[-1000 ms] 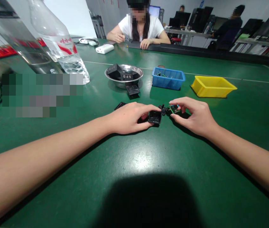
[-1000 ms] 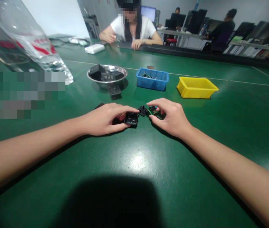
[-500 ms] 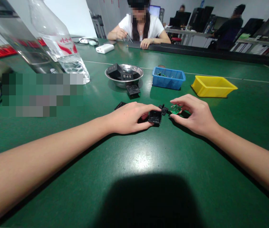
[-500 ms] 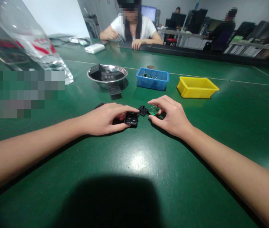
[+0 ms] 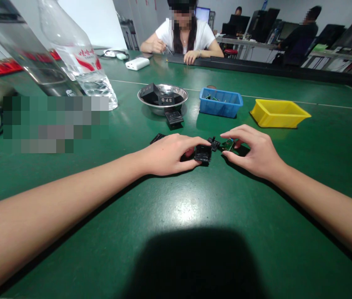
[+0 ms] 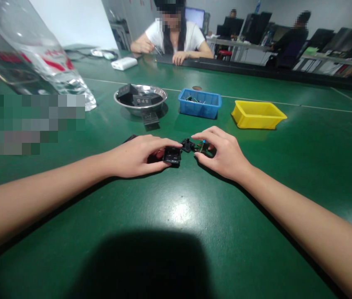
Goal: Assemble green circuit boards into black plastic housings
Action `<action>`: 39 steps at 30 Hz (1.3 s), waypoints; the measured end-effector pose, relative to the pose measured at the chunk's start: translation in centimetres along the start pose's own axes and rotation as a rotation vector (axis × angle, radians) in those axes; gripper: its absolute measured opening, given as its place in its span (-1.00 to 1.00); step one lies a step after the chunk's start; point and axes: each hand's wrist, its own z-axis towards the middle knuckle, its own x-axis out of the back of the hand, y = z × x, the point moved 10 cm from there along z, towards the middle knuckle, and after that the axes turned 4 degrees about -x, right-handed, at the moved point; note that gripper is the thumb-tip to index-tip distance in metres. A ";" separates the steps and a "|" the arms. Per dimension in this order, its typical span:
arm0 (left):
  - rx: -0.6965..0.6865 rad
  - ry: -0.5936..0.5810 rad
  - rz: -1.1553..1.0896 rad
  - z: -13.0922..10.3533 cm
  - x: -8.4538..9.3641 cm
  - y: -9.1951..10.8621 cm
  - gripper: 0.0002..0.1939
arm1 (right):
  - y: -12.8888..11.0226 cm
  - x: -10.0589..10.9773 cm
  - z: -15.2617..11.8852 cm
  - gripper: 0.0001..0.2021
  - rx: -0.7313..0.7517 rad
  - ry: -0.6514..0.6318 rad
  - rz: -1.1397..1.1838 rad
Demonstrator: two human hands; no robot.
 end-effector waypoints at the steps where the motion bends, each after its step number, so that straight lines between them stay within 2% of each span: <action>1: 0.002 -0.001 0.000 0.0 0.0 0.0 -0.57 | 0.0 0.0 0.0 -0.68 -0.003 0.002 0.004; 11: 0.000 -0.006 0.003 0.0 -0.1 -0.1 -0.57 | 0.5 0.2 0.0 -0.64 -0.064 0.007 0.033; 23: 0.011 -0.003 0.007 0.0 -0.1 -0.1 -0.57 | 0.5 0.2 -0.1 -0.70 -0.056 0.016 0.013; 33: 0.002 -0.008 -0.002 0.0 -0.1 0.0 -0.55 | 0.4 0.1 0.1 -0.82 -0.056 0.006 0.033; 39: 0.001 -0.002 0.001 0.0 0.0 0.0 -0.57 | 0.2 0.2 0.1 -0.74 -0.038 0.016 0.008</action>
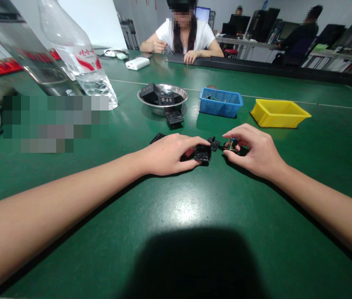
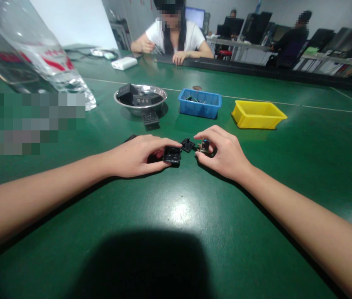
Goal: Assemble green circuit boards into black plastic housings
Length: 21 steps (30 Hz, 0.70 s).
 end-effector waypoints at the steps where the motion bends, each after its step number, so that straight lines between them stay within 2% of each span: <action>1: -0.001 0.001 -0.001 0.0 0.0 0.0 -0.57 | 0.0 0.1 0.0 -0.73 0.003 0.004 -0.007; 10: -0.004 0.003 -0.008 0.0 -0.1 -0.2 -0.57 | -0.6 0.1 -0.1 -0.70 0.075 -0.003 -0.031; 21: 0.003 0.001 -0.006 0.0 -0.2 -0.2 -0.57 | -0.2 0.5 -0.1 -0.65 0.046 0.050 -0.051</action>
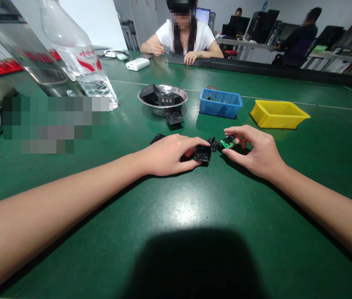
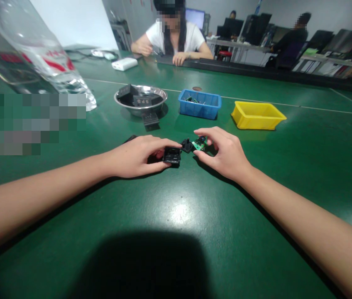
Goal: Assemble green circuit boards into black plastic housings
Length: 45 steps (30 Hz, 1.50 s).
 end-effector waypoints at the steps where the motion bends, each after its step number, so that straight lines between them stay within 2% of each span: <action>1: -0.001 0.001 0.000 0.0 0.0 0.0 -0.58 | 0.0 0.0 0.0 -0.65 -0.002 0.002 0.000; 15: -0.003 0.005 -0.003 0.1 -0.1 -0.1 -0.57 | 0.0 0.7 -0.1 -0.71 0.014 0.085 -0.019; 26: -0.005 0.003 -0.008 0.1 0.0 0.0 -0.57 | -0.1 0.3 0.0 -0.78 0.006 0.035 0.019; 34: -0.008 0.002 -0.003 0.1 0.0 0.0 -0.57 | 0.0 0.5 0.0 -0.85 0.013 0.054 -0.002; 45: 0.007 -0.007 -0.005 0.1 0.1 0.0 -0.57 | 0.4 0.1 0.1 -0.85 -0.031 0.018 0.010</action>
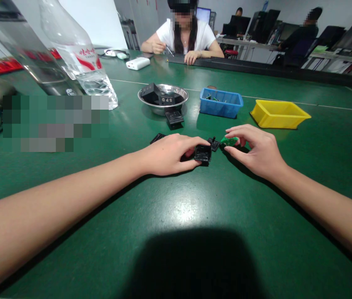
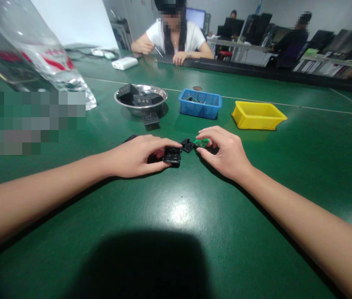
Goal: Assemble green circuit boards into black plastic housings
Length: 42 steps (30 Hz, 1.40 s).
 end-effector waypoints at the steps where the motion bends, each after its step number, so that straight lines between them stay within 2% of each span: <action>1: 0.000 0.000 0.001 0.0 0.0 0.0 -0.57 | 0.0 0.0 0.0 -0.85 0.002 0.000 0.000; 9: -0.012 0.010 -0.004 -0.1 0.0 0.1 -0.56 | 0.1 0.0 0.0 -0.86 -0.008 0.004 0.033; 17: 0.000 0.011 0.004 -0.1 0.0 -0.1 -0.57 | 0.5 0.5 -0.1 -0.76 -0.058 0.047 0.040; 22: -0.003 0.011 0.005 0.0 0.0 0.0 -0.57 | 0.0 0.5 0.0 -0.79 -0.015 0.043 -0.031; 25: -0.003 0.009 0.000 0.0 0.0 0.0 -0.56 | 0.0 0.3 0.0 -0.81 -0.016 0.023 -0.004; 30: 0.006 0.004 0.006 -0.1 0.0 -0.1 -0.56 | 0.3 0.3 -0.1 -0.75 -0.048 0.031 0.047; 37: 0.006 0.005 0.004 -0.1 0.0 -0.1 -0.56 | 0.7 0.6 -0.1 -0.72 -0.090 0.069 0.014; 42: 0.002 0.008 0.004 -0.1 -0.1 -0.1 -0.56 | 0.4 0.6 0.0 -0.70 -0.063 0.062 -0.020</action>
